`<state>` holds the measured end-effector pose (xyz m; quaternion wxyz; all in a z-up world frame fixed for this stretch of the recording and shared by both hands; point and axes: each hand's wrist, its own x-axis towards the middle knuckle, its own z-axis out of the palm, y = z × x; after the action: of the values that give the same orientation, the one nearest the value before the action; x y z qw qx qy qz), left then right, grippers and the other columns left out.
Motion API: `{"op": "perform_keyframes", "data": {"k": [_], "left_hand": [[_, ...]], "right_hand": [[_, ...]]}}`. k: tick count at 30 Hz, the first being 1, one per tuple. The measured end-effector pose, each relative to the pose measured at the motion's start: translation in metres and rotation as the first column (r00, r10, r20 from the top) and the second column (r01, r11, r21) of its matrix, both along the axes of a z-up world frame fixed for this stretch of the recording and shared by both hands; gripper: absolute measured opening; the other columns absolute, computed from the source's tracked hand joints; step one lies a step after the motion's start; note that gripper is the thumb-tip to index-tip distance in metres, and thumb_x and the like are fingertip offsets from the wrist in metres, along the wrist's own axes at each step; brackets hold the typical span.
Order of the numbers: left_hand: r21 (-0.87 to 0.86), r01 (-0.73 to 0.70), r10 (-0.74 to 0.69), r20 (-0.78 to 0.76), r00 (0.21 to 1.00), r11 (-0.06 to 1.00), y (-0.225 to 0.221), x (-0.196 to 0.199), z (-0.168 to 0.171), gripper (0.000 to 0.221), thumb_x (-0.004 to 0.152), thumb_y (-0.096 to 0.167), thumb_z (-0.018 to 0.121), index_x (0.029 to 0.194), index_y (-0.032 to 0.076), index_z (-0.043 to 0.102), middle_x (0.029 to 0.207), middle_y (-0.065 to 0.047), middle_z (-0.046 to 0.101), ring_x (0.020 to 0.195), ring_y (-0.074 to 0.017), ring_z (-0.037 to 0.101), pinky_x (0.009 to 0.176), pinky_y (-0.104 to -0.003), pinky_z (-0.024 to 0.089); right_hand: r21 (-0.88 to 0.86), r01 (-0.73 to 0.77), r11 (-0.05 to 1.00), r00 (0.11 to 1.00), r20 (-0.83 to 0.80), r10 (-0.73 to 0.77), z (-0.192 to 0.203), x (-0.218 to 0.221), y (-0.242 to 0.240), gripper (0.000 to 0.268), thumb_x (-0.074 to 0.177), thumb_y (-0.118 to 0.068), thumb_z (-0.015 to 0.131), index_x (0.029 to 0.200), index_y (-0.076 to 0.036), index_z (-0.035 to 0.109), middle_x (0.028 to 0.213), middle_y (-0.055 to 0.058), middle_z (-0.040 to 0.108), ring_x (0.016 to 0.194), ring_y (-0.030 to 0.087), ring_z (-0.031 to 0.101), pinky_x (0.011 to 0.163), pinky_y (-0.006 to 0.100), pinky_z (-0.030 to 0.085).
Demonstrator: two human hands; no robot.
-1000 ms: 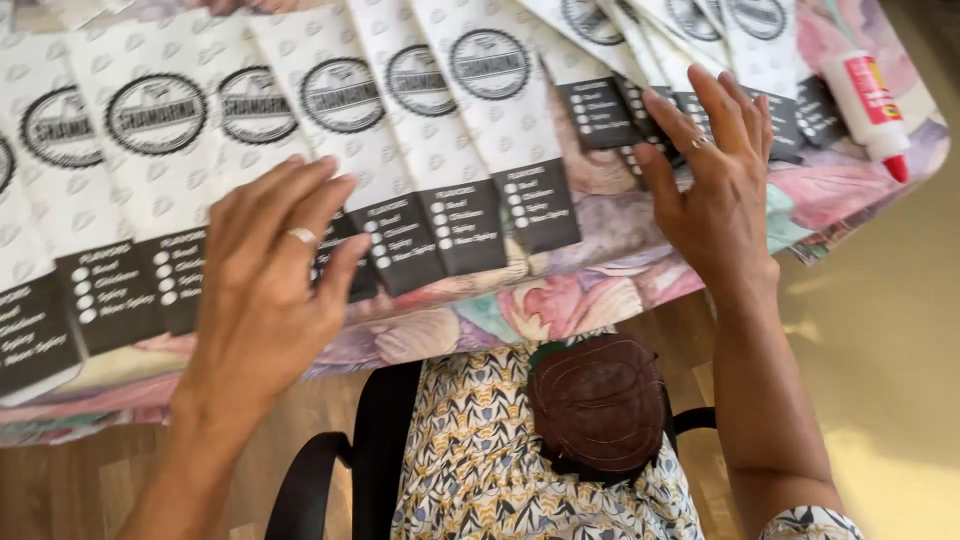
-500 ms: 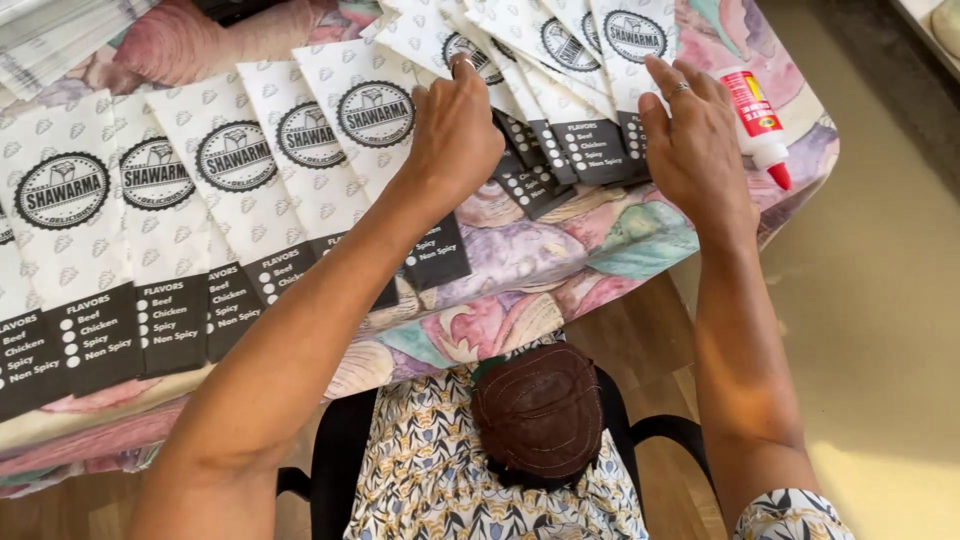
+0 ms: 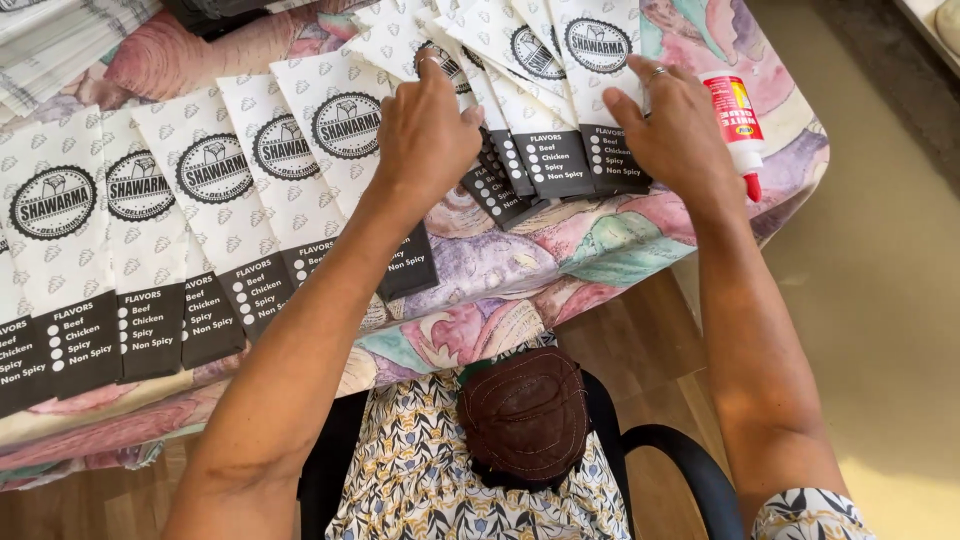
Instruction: The person sorts printed shawarma paper sleeves by hand on a table, aligning them into a neat stack and fanning through the edges to organize them.
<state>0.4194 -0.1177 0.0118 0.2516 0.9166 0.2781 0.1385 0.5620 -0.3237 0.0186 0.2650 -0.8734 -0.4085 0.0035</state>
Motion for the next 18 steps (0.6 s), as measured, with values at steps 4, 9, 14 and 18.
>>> {"op": "perform_keyframes", "data": {"k": [4,9,14,18], "left_hand": [[0.118,-0.137,0.142,-0.04,0.989,0.983,0.018,0.025,-0.024,0.085,0.093,0.052,0.077,0.144,-0.008,0.042,0.132,-0.02,0.065,0.135,-0.0442,0.045,0.115,-0.064,0.028],[0.095,-0.165,0.172,-0.065,0.983,0.982,0.029,0.041,-0.027,0.08,0.088,0.051,0.083,0.138,0.0,0.046,0.135,-0.021,0.057,0.126,-0.0447,0.049,0.103,-0.058,0.043],[-0.077,-0.236,0.239,0.027,0.971,0.969,0.02,0.034,-0.015,0.102,0.086,0.039,0.091,0.156,0.004,0.026,0.146,-0.027,0.045,0.135,-0.0509,0.039,0.103,-0.065,0.047],[-0.18,-0.224,0.246,0.114,0.962,0.958,0.013,0.026,-0.012,0.095,0.087,0.033,0.09,0.148,-0.004,0.027,0.138,-0.032,0.052,0.135,-0.0499,0.04,0.103,-0.065,0.043]], "right_hand": [[-0.074,0.031,0.997,0.998,0.053,-0.027,-0.015,0.016,0.02,0.071,0.112,-0.045,0.057,0.149,0.014,0.043,0.138,0.037,0.056,0.134,0.049,0.045,0.114,0.061,0.021],[0.011,-0.045,0.999,0.994,-0.098,0.046,-0.003,0.02,0.02,0.075,0.088,-0.03,0.087,0.147,0.0,0.052,0.122,0.021,0.059,0.115,0.035,0.051,0.088,0.046,0.045],[0.159,-0.063,0.985,0.961,-0.258,0.103,0.003,0.016,0.018,0.074,0.087,-0.021,0.088,0.147,0.0,0.051,0.128,0.022,0.062,0.107,0.03,0.063,0.085,0.04,0.056],[0.031,0.103,0.994,0.977,-0.192,-0.095,-0.021,0.037,0.033,0.086,0.092,-0.042,0.087,0.148,0.011,0.047,0.104,0.013,0.067,0.093,0.023,0.064,0.074,0.037,0.051]]}}
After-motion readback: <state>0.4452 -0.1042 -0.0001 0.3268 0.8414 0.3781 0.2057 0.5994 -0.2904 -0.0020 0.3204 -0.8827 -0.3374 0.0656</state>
